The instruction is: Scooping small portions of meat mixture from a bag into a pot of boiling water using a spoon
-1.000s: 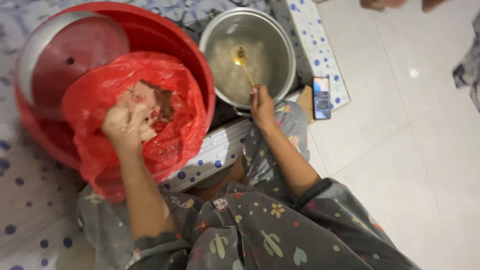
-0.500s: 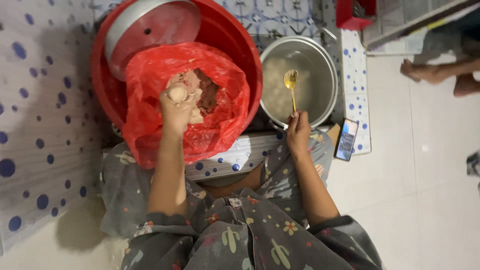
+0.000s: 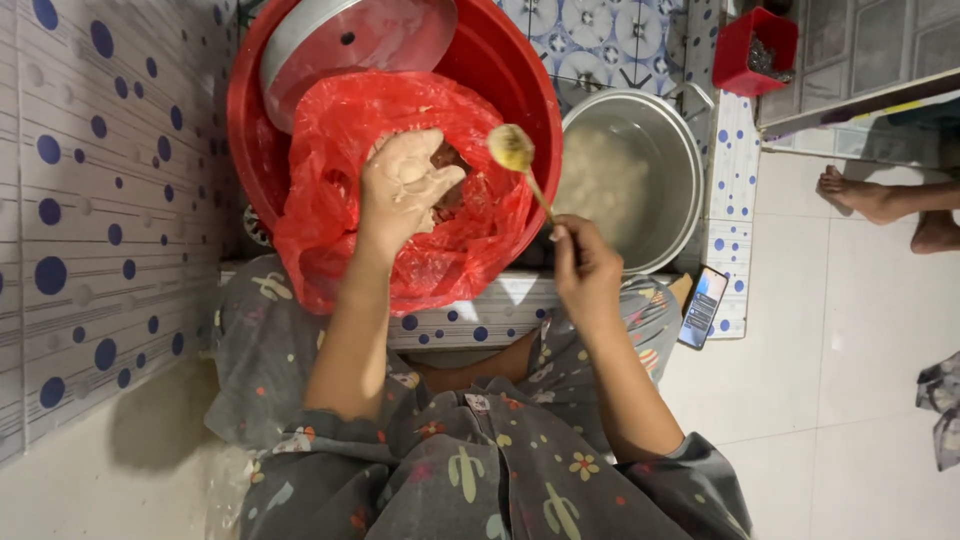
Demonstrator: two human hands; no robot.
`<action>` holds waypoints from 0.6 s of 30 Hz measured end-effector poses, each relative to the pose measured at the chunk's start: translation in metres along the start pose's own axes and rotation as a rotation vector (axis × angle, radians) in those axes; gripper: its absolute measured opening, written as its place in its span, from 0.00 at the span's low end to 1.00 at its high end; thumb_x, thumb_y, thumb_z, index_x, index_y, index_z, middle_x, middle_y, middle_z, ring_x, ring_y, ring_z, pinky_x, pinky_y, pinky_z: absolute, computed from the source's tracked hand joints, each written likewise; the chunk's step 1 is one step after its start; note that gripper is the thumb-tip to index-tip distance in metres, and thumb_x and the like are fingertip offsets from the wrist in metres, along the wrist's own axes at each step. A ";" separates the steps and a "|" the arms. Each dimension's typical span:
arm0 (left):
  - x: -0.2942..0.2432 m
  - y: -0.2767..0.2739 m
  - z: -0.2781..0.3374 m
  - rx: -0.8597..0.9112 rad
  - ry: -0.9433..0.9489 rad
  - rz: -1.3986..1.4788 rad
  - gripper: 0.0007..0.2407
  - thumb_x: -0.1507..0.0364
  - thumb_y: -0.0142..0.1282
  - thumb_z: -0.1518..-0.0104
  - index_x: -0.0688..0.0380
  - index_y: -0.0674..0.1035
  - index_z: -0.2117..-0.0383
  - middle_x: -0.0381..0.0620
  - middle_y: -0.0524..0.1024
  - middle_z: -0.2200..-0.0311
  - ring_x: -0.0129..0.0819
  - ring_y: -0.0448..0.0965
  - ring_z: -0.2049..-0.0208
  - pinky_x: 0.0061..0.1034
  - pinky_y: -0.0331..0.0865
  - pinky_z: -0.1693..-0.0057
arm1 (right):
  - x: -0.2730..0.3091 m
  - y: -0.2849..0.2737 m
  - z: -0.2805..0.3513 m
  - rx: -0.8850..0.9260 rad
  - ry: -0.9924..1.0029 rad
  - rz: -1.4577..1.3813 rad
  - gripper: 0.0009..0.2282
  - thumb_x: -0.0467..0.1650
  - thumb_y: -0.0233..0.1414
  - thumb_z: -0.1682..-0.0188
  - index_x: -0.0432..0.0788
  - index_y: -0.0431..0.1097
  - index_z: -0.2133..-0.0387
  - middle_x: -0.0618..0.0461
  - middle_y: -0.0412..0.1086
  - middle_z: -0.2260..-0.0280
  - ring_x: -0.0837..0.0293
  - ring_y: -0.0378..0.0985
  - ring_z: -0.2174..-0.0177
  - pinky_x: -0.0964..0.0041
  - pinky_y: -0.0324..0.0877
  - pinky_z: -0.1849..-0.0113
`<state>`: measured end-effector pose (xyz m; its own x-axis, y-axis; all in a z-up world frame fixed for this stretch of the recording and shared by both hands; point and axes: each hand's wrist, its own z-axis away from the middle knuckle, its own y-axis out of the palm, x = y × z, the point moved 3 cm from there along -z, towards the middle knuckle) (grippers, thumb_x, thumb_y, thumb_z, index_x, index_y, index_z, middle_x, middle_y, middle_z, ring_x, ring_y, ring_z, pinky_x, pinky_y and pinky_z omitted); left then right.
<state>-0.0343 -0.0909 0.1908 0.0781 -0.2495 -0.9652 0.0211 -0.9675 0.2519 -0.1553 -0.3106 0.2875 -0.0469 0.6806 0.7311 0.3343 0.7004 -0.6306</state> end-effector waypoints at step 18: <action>0.035 -0.004 0.000 0.027 -0.203 -0.203 0.03 0.78 0.64 0.53 0.59 0.81 0.78 0.47 0.79 0.82 0.34 0.80 0.82 0.26 0.74 0.77 | 0.055 0.030 -0.005 0.063 -0.484 0.341 0.08 0.28 0.55 0.49 0.49 0.79 0.58 0.55 0.69 0.79 0.52 0.77 0.80 0.62 0.73 0.77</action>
<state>-0.0316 -0.0960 0.1564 -0.1260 -0.0510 -0.9907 -0.0108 -0.9986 0.0527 -0.1438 -0.2532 0.3103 -0.3754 0.8795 0.2924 0.3497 0.4265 -0.8341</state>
